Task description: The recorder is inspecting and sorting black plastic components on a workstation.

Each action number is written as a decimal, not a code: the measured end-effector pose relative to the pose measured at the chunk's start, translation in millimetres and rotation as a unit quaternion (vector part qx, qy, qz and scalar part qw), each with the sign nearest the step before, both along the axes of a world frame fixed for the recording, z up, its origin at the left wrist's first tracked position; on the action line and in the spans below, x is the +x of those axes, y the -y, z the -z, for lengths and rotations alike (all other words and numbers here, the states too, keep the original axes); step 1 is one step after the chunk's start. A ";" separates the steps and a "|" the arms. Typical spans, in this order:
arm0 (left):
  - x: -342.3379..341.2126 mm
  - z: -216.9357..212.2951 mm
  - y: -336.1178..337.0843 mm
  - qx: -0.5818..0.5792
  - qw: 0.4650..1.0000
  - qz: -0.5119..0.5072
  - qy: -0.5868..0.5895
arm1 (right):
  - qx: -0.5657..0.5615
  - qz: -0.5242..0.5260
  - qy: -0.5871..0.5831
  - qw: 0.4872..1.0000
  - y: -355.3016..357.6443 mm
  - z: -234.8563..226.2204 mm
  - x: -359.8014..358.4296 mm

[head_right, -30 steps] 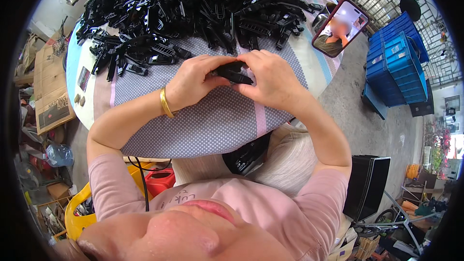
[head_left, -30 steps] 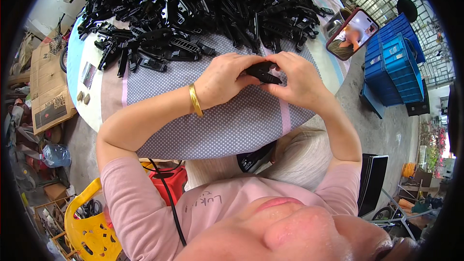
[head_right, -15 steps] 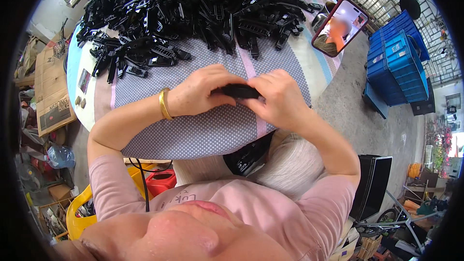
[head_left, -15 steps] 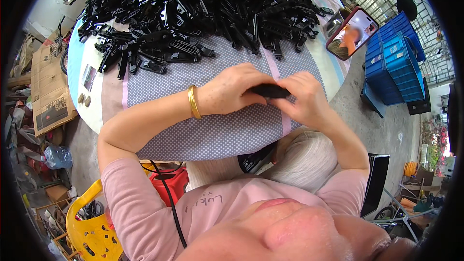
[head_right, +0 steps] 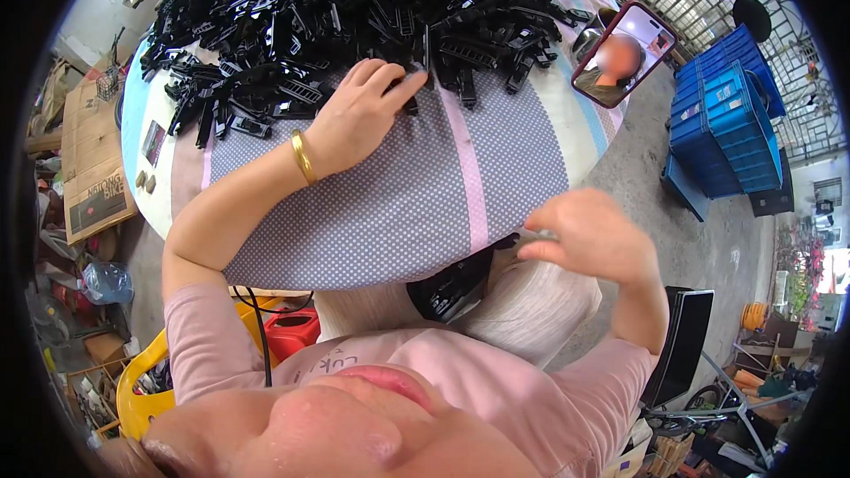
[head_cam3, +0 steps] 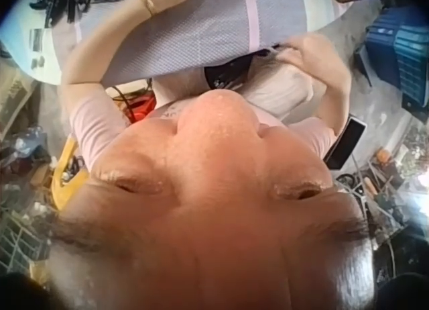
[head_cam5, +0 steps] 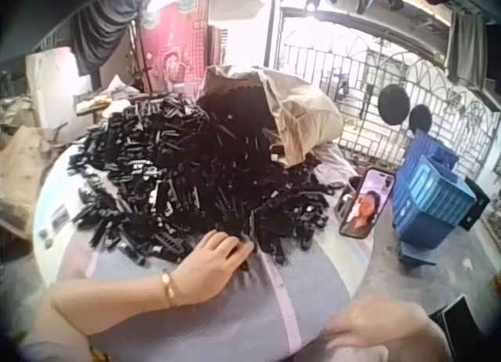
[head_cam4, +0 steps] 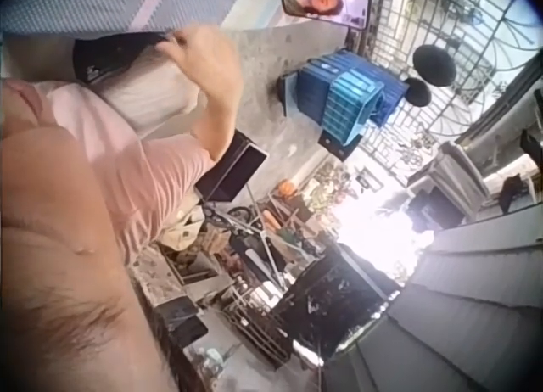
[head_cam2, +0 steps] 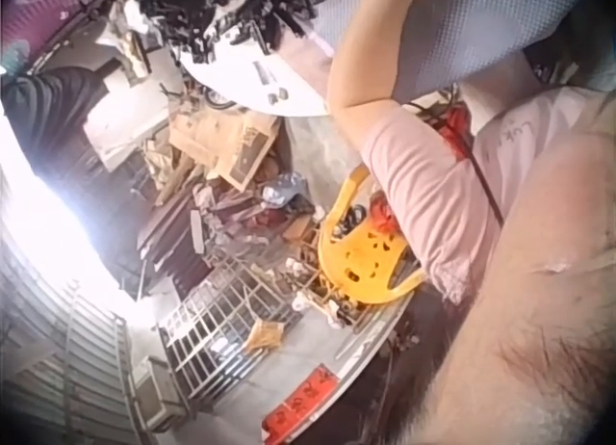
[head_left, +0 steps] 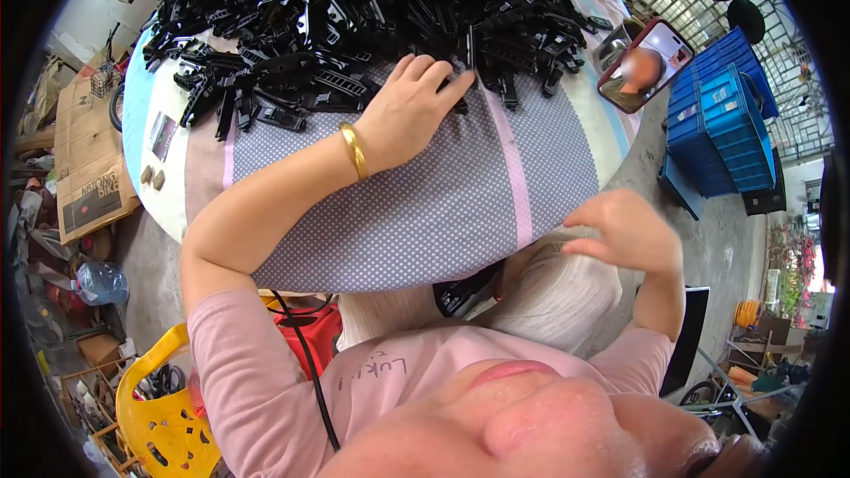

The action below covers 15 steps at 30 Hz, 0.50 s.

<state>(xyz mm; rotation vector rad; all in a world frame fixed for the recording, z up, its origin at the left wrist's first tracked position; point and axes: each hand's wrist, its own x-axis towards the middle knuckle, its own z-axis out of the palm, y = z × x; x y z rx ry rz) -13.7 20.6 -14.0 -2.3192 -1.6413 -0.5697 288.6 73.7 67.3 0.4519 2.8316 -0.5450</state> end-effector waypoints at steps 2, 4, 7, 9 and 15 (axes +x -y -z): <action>-2.2 -0.9 8.2 0.032 0.999 0.002 -0.001 | -0.075 0.016 -0.084 0.993 -12.6 -15.1 -28.0; -2.9 -6.4 14.6 -0.012 0.999 0.034 -0.005 | -0.086 0.066 -0.154 0.982 -29.8 -22.0 -64.7; 11.8 -10.3 18.7 0.037 0.994 0.106 0.014 | 0.147 0.048 -0.316 0.936 -78.9 -2.3 -122.9; 18.2 -12.5 23.0 0.027 0.982 0.179 0.056 | 0.285 0.048 -0.324 0.901 -114.4 15.5 -161.3; 16.3 -9.5 25.7 0.001 0.967 0.221 0.129 | 0.364 0.135 -0.118 0.914 -176.6 45.2 -234.8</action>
